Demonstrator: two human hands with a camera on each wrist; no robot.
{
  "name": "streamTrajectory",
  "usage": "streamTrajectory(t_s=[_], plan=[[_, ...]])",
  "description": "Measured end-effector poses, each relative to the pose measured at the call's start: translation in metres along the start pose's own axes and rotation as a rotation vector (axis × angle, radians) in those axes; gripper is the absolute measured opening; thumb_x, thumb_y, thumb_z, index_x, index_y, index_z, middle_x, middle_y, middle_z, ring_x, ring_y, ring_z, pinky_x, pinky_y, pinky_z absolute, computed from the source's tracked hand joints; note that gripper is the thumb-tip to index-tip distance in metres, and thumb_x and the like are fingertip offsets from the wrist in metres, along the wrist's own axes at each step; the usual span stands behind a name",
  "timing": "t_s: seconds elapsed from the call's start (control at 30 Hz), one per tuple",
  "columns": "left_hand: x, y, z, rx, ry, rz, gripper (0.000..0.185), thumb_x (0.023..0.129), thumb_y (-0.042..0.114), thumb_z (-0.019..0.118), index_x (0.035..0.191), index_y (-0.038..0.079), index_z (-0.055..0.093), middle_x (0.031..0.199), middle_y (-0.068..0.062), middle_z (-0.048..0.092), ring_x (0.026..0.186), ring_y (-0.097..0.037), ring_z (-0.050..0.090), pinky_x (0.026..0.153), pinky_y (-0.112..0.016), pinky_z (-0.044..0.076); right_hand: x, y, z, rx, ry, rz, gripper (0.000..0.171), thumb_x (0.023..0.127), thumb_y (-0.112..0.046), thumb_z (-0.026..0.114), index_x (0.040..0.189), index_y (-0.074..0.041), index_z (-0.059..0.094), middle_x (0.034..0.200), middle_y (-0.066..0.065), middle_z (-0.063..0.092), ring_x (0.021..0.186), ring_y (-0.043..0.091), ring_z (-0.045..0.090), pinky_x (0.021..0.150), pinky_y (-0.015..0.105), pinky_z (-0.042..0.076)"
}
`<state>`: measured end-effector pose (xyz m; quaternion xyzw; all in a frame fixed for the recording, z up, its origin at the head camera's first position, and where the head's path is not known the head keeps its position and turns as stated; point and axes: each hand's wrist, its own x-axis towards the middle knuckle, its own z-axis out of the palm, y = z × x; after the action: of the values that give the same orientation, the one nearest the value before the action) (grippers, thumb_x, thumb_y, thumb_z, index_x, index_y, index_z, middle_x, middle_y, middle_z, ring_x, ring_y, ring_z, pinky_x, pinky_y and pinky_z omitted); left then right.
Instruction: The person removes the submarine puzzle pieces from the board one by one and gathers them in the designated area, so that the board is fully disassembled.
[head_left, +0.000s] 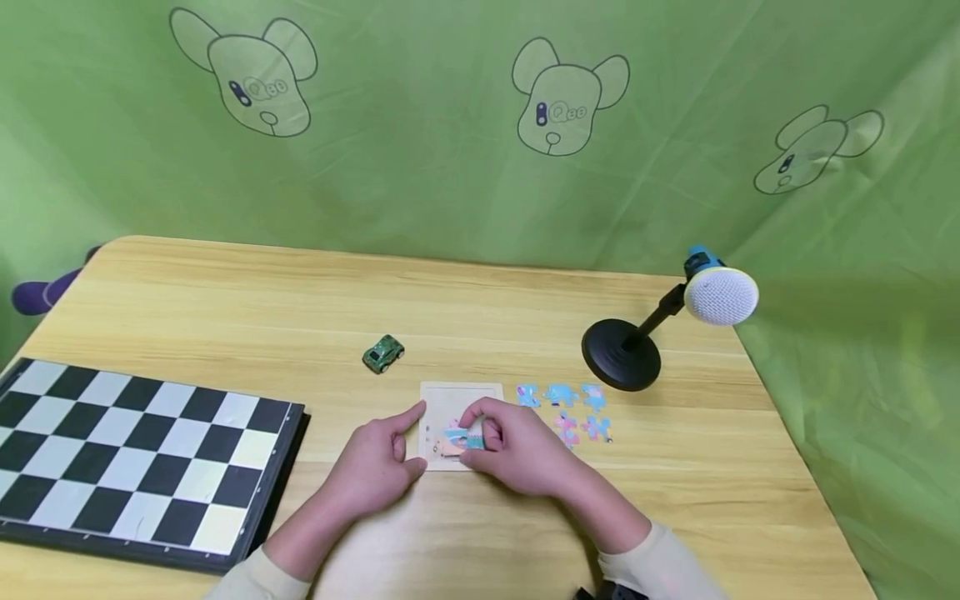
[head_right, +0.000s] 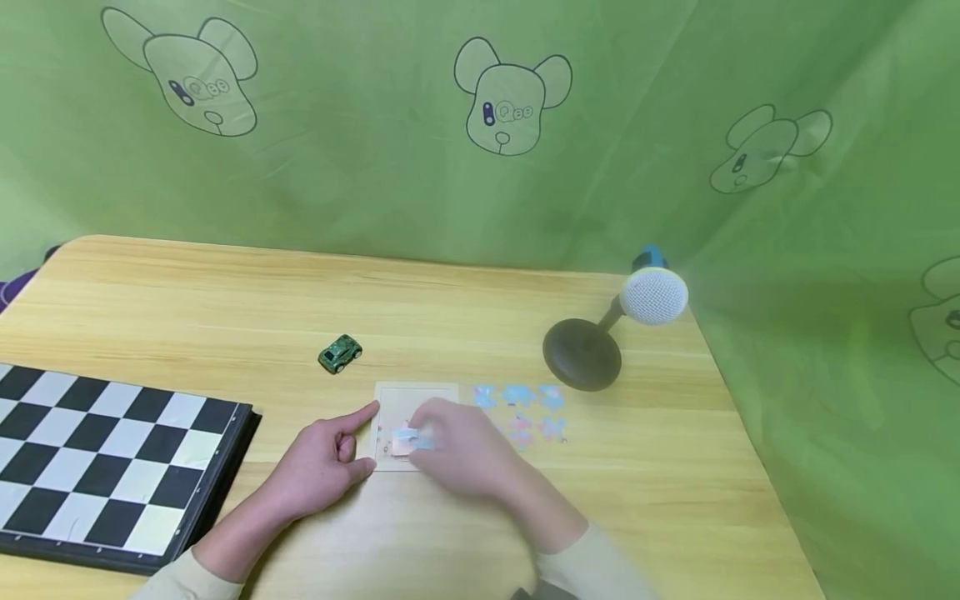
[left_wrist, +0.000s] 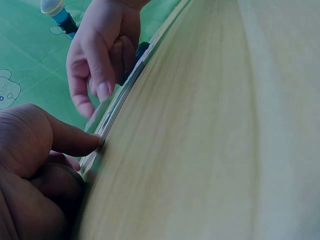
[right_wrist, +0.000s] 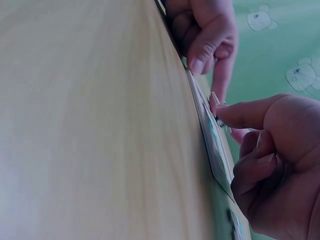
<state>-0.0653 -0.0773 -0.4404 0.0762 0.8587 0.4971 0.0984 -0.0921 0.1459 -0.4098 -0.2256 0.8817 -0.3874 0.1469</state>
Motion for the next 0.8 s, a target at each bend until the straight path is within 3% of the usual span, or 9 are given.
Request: streamTrajectory(t_s=[0.6, 0.8], plan=[[-0.001, 0.001, 0.001, -0.011, 0.003, 0.001, 0.07, 0.08, 0.001, 0.075, 0.145, 0.001, 0.05, 0.048, 0.006, 0.037, 0.042, -0.008, 0.031, 0.043, -0.027, 0.033, -0.058, 0.034, -0.026, -0.009, 0.115, 0.024, 0.029, 0.083, -0.013, 0.082, 0.106, -0.018, 0.067, 0.058, -0.014, 0.034, 0.055, 0.002, 0.037, 0.091, 0.033, 0.048], [-0.001, 0.002, 0.002, -0.01, 0.007, -0.005, 0.07, 0.079, 0.002, 0.076, 0.145, 0.001, 0.051, 0.048, 0.006, 0.038, 0.042, -0.008, 0.031, 0.044, -0.027, 0.034, -0.069, 0.044, -0.028, -0.007, 0.11, 0.032, 0.027, 0.084, -0.013, 0.082, 0.106, -0.017, 0.067, 0.059, -0.015, 0.033, 0.053, 0.001, 0.033, 0.082, 0.03, 0.049]])
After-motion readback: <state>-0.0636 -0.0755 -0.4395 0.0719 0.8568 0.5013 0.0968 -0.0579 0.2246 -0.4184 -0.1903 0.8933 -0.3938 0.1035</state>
